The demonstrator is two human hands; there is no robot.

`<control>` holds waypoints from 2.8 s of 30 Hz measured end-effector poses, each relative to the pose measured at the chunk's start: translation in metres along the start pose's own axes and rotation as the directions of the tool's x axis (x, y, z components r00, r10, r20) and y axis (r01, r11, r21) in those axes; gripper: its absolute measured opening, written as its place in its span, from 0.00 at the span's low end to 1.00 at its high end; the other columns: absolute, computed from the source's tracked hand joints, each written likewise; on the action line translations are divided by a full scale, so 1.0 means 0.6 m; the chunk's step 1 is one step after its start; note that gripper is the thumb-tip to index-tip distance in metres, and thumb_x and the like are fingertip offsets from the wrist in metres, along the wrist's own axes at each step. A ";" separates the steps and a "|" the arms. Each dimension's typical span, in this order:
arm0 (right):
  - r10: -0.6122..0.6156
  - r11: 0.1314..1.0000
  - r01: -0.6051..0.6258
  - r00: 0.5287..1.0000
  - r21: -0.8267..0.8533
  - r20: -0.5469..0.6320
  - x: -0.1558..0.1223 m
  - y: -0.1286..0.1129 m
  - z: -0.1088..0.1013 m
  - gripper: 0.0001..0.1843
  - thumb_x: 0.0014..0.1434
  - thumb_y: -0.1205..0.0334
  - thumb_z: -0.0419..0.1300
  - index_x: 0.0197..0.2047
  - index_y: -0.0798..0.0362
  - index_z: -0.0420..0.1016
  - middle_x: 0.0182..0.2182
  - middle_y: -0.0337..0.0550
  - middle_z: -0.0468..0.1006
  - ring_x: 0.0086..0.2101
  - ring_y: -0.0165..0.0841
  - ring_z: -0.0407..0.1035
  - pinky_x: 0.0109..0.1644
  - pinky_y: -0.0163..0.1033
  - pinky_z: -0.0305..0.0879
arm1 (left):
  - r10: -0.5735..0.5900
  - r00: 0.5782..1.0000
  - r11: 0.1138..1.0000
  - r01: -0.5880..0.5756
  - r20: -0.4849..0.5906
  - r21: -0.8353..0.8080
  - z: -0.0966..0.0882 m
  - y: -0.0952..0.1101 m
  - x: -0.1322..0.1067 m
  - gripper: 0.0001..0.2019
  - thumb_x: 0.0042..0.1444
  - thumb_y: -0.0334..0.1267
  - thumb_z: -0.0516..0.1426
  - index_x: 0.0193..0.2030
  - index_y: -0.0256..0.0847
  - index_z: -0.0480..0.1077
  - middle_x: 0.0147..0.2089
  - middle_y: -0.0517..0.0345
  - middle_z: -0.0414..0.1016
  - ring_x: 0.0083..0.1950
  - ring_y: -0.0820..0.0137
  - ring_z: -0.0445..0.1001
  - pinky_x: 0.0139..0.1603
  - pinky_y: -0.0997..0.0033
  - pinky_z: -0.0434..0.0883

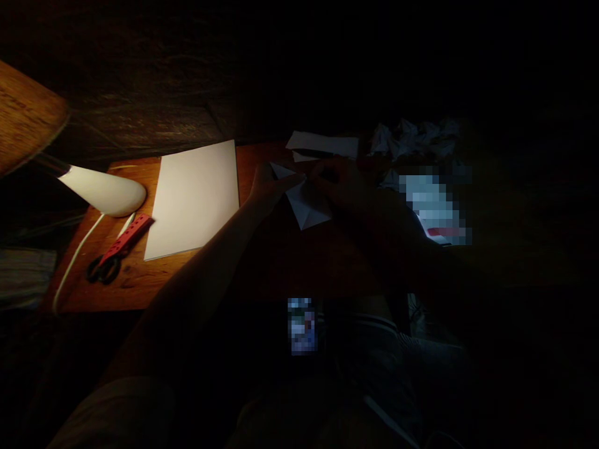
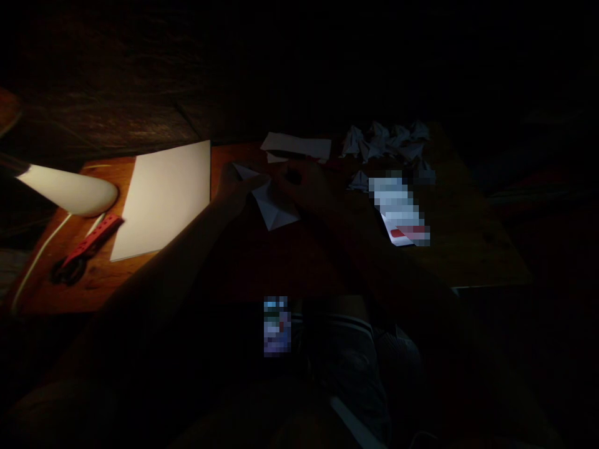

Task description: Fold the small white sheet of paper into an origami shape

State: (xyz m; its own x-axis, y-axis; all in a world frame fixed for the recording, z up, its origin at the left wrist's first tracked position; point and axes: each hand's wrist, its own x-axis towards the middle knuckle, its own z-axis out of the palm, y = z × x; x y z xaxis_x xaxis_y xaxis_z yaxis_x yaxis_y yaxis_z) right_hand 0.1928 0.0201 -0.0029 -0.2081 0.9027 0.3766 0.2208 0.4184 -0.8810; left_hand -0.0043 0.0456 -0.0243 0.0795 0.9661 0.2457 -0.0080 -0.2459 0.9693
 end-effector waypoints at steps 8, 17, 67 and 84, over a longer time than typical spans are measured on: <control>-0.015 1.000 0.016 0.999 -0.026 0.033 -0.002 -0.005 -0.003 0.11 0.60 0.58 0.67 0.28 0.49 0.73 0.29 0.39 0.77 0.33 0.34 0.68 0.42 0.41 0.65 | -0.038 0.999 0.999 0.037 0.022 0.001 0.005 0.019 -0.009 0.13 0.43 0.33 0.77 0.29 0.40 0.77 0.28 0.56 0.75 0.33 0.67 0.76 0.32 0.70 0.70; 0.029 0.999 -0.030 0.999 -0.024 -0.034 0.003 -0.005 0.006 0.14 0.61 0.53 0.67 0.28 0.49 0.72 0.28 0.39 0.75 0.33 0.33 0.67 0.39 0.39 0.63 | -0.026 0.998 1.000 0.025 -0.053 -0.008 0.006 0.005 -0.003 0.13 0.45 0.37 0.76 0.29 0.41 0.77 0.29 0.58 0.77 0.36 0.64 0.80 0.35 0.69 0.74; 0.188 0.970 -0.179 0.981 0.162 -0.046 0.009 0.022 -0.012 0.11 0.64 0.65 0.66 0.28 0.50 0.74 0.28 0.36 0.77 0.32 0.30 0.69 0.38 0.37 0.65 | -0.069 0.966 0.958 -0.006 -0.248 -0.288 -0.003 0.006 0.018 0.17 0.59 0.36 0.71 0.26 0.42 0.68 0.26 0.65 0.74 0.30 0.75 0.77 0.34 0.76 0.72; 0.181 0.980 -0.175 0.981 0.099 -0.063 0.012 0.033 -0.010 0.12 0.63 0.62 0.66 0.28 0.50 0.73 0.28 0.36 0.76 0.32 0.31 0.68 0.40 0.38 0.66 | -0.026 0.965 0.965 -0.044 -0.261 -0.259 -0.002 0.009 0.015 0.19 0.61 0.41 0.70 0.26 0.42 0.67 0.25 0.65 0.72 0.32 0.73 0.79 0.35 0.75 0.74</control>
State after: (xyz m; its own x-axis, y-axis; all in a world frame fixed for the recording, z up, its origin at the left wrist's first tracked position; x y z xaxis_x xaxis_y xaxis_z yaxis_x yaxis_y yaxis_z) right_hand 0.2012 0.0356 -0.0157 -0.1045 0.9681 0.2278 0.1584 0.2424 -0.9572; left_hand -0.0048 0.0530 -0.0168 -0.1830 0.9594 0.2148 -0.2697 -0.2591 0.9274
